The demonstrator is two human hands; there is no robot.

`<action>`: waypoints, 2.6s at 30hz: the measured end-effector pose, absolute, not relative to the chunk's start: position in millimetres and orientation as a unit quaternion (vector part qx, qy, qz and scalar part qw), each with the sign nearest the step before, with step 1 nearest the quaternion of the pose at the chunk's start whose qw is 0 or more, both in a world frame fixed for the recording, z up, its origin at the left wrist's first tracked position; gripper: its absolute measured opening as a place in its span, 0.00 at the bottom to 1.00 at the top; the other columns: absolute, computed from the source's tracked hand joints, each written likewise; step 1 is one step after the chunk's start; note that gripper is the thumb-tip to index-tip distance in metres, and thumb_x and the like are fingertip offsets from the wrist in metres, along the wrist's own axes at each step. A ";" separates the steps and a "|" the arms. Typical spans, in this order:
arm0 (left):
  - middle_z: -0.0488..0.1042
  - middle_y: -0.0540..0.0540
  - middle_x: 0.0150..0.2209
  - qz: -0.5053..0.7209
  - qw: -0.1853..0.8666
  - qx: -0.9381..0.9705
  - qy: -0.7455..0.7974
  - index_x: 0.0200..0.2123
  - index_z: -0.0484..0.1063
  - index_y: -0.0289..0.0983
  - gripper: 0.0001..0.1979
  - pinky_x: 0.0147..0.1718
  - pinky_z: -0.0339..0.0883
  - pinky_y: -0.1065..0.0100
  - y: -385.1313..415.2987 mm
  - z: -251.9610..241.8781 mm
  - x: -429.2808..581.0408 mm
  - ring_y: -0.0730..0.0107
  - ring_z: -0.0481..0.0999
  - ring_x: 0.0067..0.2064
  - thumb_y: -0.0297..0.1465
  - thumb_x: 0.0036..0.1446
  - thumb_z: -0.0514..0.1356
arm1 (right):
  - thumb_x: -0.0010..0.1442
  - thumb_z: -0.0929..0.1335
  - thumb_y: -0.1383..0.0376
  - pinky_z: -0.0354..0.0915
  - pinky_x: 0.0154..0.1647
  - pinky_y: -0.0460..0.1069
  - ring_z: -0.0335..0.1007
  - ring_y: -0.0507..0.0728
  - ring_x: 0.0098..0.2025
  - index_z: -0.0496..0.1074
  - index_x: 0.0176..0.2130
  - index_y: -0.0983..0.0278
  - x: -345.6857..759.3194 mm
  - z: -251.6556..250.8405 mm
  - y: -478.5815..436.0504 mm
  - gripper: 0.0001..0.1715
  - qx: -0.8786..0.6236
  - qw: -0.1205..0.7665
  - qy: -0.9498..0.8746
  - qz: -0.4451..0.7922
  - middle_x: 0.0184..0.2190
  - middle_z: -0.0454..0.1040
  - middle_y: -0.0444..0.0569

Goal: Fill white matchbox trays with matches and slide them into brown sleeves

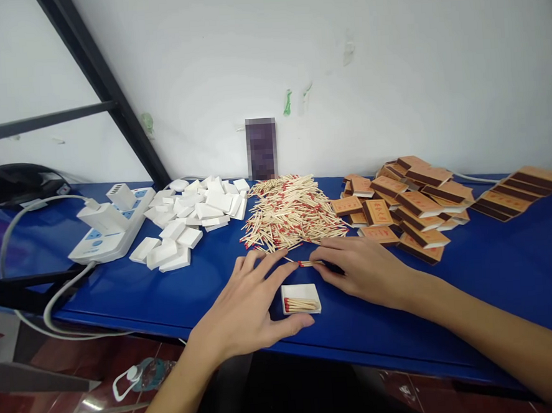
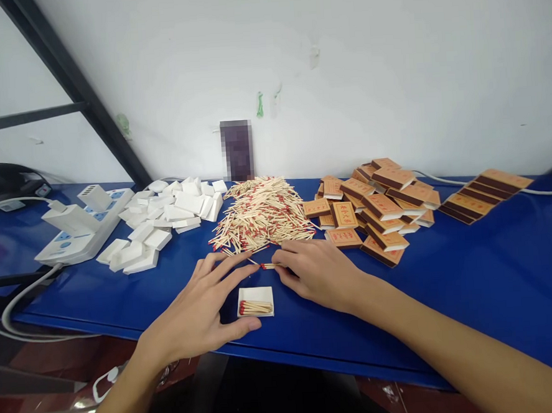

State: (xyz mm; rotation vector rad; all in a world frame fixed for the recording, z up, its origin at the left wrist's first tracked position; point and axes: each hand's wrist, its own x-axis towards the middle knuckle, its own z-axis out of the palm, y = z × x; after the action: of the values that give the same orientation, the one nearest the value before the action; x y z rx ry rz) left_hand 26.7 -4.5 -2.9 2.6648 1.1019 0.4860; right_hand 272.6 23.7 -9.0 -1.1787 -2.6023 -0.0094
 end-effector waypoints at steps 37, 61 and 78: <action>0.69 0.40 0.49 0.153 0.080 0.899 0.403 0.58 0.69 0.34 0.32 0.49 0.62 0.52 -4.8 -1.3 29.3 0.54 0.66 0.49 0.51 0.61 0.59 | 0.65 0.65 0.72 0.73 0.45 0.54 0.75 0.58 0.43 0.76 0.40 0.66 270.6 -23.3 24.0 0.10 -0.304 0.255 -0.915 0.067 0.41 0.76 0.54; 0.71 0.46 0.53 0.158 0.162 0.911 0.344 0.56 0.64 0.42 0.22 0.54 0.59 0.56 -4.7 2.2 28.0 0.57 0.64 0.56 0.39 0.61 0.62 | 0.67 0.65 0.70 0.73 0.46 0.54 0.75 0.59 0.45 0.76 0.42 0.65 270.6 -23.9 25.6 0.10 -0.285 0.257 -0.922 0.058 0.44 0.77 0.55; 0.71 0.44 0.57 0.167 0.163 0.912 0.338 0.58 0.64 0.41 0.24 0.58 0.61 0.54 -5.0 1.3 26.8 0.53 0.62 0.63 0.37 0.60 0.62 | 0.66 0.65 0.71 0.73 0.47 0.56 0.76 0.58 0.43 0.77 0.43 0.64 268.9 -19.3 24.9 0.10 -0.252 0.272 -0.926 0.073 0.42 0.80 0.53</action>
State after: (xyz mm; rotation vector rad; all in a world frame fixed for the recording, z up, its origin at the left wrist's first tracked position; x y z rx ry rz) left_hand 26.8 -5.0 1.3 2.6007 0.9632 0.4752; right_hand 268.9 24.9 -19.3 -0.6772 -2.4932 0.1955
